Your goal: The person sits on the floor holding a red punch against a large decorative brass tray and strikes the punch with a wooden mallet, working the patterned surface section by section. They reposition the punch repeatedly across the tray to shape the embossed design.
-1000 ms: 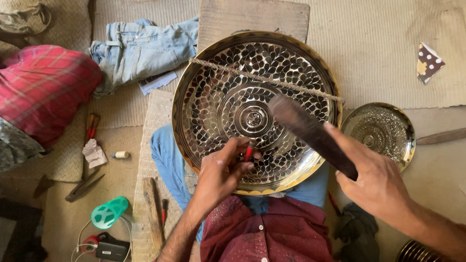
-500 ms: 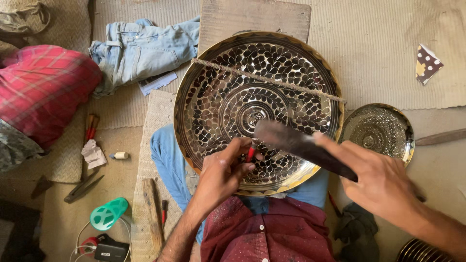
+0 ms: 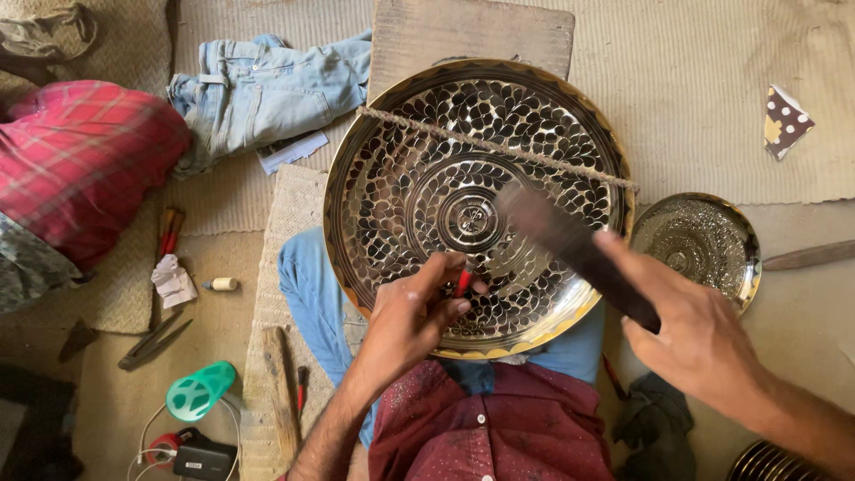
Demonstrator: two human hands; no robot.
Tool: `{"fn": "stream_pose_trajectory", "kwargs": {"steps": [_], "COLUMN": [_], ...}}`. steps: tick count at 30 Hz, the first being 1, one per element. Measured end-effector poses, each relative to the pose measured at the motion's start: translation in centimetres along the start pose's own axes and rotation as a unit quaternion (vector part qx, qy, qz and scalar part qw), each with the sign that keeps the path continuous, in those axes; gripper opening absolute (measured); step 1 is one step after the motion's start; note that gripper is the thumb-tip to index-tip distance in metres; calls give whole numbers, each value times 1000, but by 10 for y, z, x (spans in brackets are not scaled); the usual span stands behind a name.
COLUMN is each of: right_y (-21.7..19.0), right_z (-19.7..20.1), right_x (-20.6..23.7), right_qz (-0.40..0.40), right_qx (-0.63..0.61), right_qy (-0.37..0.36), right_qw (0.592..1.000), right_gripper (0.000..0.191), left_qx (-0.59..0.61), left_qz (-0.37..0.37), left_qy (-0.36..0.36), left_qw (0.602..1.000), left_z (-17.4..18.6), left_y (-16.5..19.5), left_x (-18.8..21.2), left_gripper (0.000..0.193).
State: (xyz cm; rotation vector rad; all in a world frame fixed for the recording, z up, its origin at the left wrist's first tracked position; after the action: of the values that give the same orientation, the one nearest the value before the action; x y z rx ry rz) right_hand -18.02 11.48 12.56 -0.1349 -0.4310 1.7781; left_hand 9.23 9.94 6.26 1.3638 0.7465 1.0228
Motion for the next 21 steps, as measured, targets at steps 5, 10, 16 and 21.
{"fn": "stream_pose_trajectory", "kwargs": {"steps": [5, 10, 16, 21], "right_y": [17, 16, 17, -16], "right_z": [-14, -15, -16, 17], "right_x": [5, 3, 2, 1], "right_qz": [-81, -37, -113, 100], "right_qx": [73, 107, 55, 87], "right_qy": [-85, -64, -109, 137], "right_qw": [990, 991, 986, 982], "right_gripper": [88, 90, 84, 86], "left_qx": [-21, 15, 15, 32], "left_qz": [58, -15, 18, -51], "left_qy": [-8, 2, 3, 18], "left_qw": [998, 1000, 1000, 998], "left_z": [-1, 1, -2, -2], "left_y": [-2, 4, -17, -14], "left_x": [-3, -1, -4, -1], "left_gripper": [36, 37, 33, 36]}}
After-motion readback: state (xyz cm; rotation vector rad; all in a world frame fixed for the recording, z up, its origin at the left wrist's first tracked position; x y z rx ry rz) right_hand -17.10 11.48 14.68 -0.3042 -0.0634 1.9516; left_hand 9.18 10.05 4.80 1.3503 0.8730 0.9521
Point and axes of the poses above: each hand's wrist, its own x-axis away from the middle knuckle, its own z-axis out of the back of the hand, y = z × x, the point moved 5 cm from there along -x, towards the middle knuckle, and after that the axes turned 9 degrees about x, right-handed, at the moved point
